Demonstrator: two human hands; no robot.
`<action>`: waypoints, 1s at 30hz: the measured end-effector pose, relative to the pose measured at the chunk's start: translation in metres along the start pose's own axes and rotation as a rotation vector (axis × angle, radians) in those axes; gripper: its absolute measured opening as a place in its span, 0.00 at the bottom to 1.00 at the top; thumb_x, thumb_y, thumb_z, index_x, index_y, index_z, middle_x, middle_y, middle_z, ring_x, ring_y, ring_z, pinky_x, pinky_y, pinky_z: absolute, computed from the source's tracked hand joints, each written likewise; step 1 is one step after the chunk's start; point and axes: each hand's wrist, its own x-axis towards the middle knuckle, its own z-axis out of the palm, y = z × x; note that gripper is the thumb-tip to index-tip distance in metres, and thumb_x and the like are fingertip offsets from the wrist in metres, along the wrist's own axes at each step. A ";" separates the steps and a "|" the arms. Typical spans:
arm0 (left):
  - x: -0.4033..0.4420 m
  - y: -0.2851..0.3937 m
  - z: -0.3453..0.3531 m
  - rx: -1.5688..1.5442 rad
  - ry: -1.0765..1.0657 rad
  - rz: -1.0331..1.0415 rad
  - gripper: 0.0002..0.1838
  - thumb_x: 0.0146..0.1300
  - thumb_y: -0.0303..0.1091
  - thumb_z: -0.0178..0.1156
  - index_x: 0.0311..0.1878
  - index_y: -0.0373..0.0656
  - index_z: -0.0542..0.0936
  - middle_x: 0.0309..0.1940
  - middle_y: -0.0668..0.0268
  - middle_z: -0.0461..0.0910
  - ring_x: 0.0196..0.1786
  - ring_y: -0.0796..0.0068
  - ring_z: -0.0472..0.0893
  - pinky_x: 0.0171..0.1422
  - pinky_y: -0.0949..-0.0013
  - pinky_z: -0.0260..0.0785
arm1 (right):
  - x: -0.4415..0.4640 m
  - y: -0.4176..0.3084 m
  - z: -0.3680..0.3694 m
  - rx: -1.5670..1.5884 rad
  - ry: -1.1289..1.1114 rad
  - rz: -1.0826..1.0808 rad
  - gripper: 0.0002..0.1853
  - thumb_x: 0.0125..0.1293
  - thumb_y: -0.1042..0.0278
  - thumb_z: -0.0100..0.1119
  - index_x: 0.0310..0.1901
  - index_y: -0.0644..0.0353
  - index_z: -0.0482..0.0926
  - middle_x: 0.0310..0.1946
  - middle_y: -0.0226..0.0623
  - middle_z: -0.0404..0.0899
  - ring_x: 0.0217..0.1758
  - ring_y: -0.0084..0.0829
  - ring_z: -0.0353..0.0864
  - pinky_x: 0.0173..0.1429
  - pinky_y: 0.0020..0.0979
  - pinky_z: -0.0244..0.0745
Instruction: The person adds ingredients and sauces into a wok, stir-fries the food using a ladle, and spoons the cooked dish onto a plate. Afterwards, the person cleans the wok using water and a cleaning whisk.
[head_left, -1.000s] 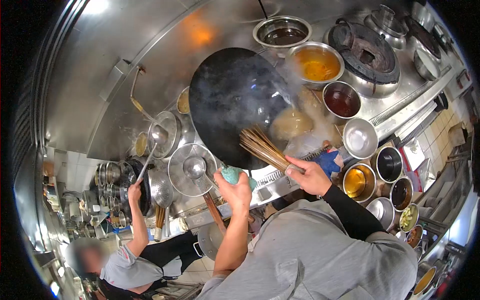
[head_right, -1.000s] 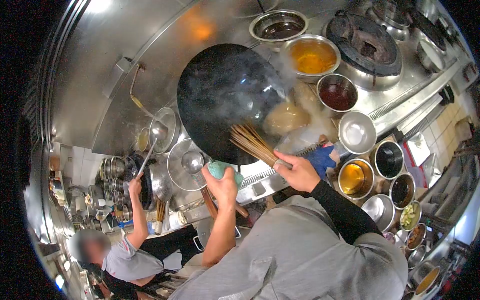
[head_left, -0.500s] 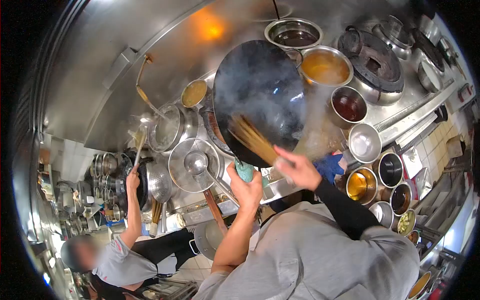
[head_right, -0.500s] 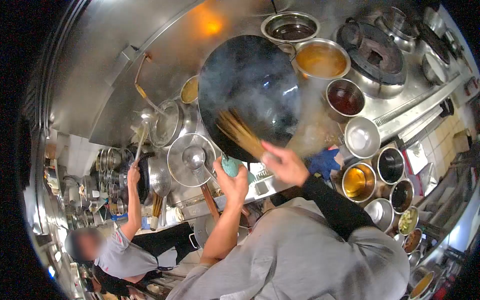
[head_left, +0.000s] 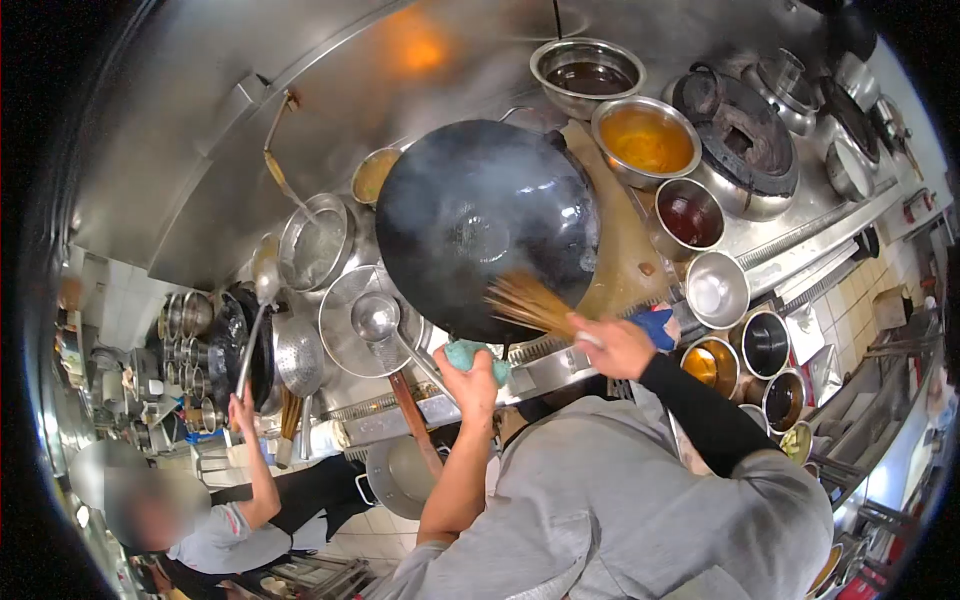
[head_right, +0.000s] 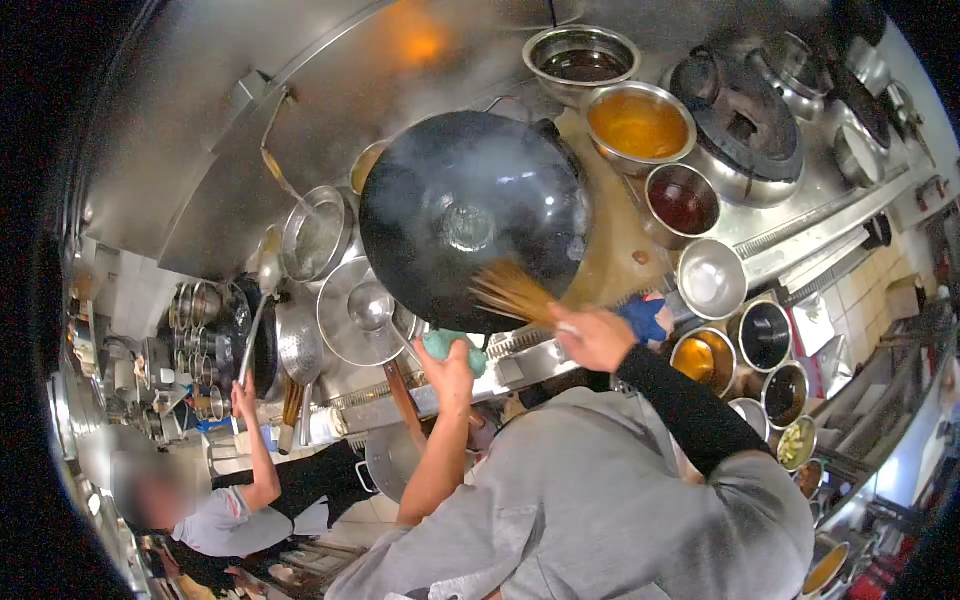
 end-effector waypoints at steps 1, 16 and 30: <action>-0.003 -0.003 -0.001 -0.045 0.020 -0.053 0.23 0.58 0.26 0.65 0.56 0.36 0.70 0.41 0.59 0.79 0.42 0.67 0.80 0.50 0.64 0.75 | -0.004 0.015 -0.019 -0.158 -0.147 0.075 0.26 0.70 0.53 0.58 0.70 0.41 0.77 0.33 0.54 0.83 0.38 0.54 0.86 0.45 0.51 0.81; 0.027 -0.090 0.025 -0.437 0.064 -0.364 0.06 0.62 0.27 0.61 0.41 0.42 0.77 0.32 0.65 0.78 0.33 0.69 0.80 0.37 0.61 0.76 | -0.013 0.098 0.027 -0.275 0.217 0.623 0.28 0.69 0.56 0.62 0.70 0.52 0.76 0.45 0.61 0.85 0.49 0.61 0.84 0.55 0.53 0.80; 0.015 -0.110 0.045 -0.566 -0.108 -0.531 0.11 0.69 0.36 0.65 0.48 0.45 0.76 0.33 0.65 0.79 0.34 0.68 0.81 0.38 0.59 0.77 | -0.070 0.086 0.065 -0.437 0.055 0.673 0.31 0.72 0.57 0.55 0.76 0.47 0.65 0.56 0.65 0.75 0.48 0.65 0.83 0.51 0.57 0.80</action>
